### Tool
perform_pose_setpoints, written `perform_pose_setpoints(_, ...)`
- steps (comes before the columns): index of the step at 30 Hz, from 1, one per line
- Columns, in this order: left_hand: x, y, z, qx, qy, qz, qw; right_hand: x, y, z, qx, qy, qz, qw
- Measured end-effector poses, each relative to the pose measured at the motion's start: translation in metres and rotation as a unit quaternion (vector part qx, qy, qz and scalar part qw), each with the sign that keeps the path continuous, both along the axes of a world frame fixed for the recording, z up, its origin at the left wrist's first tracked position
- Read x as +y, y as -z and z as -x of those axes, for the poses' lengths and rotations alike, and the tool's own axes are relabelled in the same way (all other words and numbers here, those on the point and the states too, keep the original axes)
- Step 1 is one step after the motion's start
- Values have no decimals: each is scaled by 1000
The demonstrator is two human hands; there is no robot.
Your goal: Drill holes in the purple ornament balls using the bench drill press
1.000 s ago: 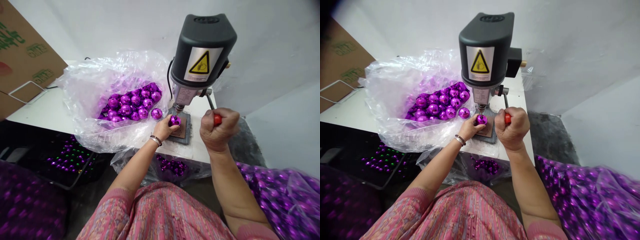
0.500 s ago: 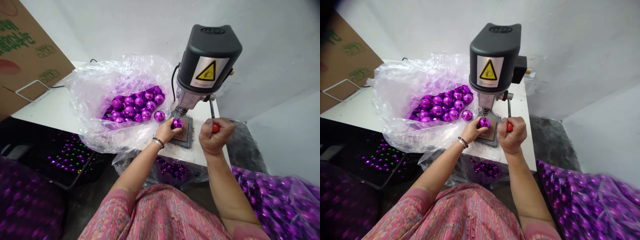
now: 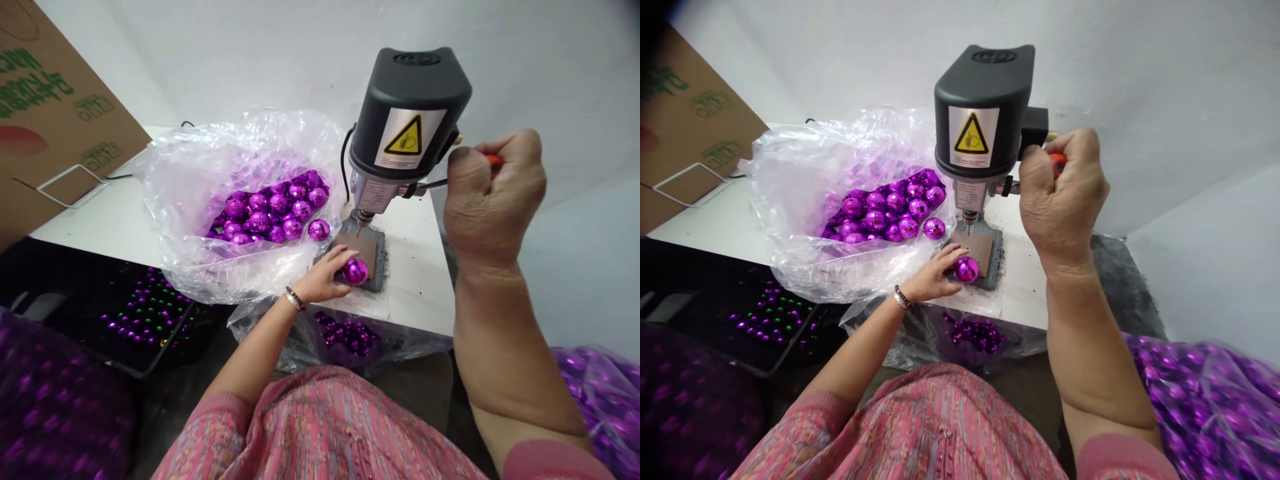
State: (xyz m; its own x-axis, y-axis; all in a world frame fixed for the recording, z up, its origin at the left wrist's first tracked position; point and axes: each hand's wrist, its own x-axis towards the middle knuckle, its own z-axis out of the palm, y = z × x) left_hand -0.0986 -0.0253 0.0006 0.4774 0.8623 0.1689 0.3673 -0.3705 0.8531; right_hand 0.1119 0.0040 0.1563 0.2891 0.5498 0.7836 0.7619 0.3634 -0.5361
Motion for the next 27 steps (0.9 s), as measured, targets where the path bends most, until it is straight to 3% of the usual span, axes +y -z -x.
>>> perform_pose_setpoints(2, -3, -9, 13, 11, 11, 5, 1000, -2, 2, 2, 8, 4, -1, 1000)
perform_pose_setpoints(3, 0, -14, 18, 17, -17, 3, 1000, -3, 4, 3, 13, 7, -4, 1000)
perform_pose_setpoints(5, 12, -22, 25, 45, -131, -17, 990, -4, 5, 4, 18, 8, -7, 1000)
perform_pose_setpoints(7, 30, -27, 27, 100, -254, -31, 961, -4, 6, 4, 16, 5, -6, 1000)
perform_pose_setpoints(9, 48, -27, 26, 162, -294, -25, 942, -5, 7, 2, 7, -5, -1, 1000)
perform_pose_setpoints(13, 62, -19, 19, 221, -249, 0, 943, -6, 8, 0, -1, -25, -4, 1000)
perform_pose_setpoints(17, 52, -16, 14, 282, -258, -13, 924, -6, 10, -1, 1, -40, 7, 999)
perform_pose_setpoints(21, 37, -26, 15, 345, -233, -77, 906, -7, 9, -1, -5, -52, 8, 999)
perform_pose_setpoints(24, 30, -35, 15, 247, -206, -103, 941, -7, -2, 2, 5, -46, 38, 998)
perform_pose_setpoints(27, 25, -34, 11, 56, -197, 5, 979, -2, -21, 5, 33, -30, 91, 995)
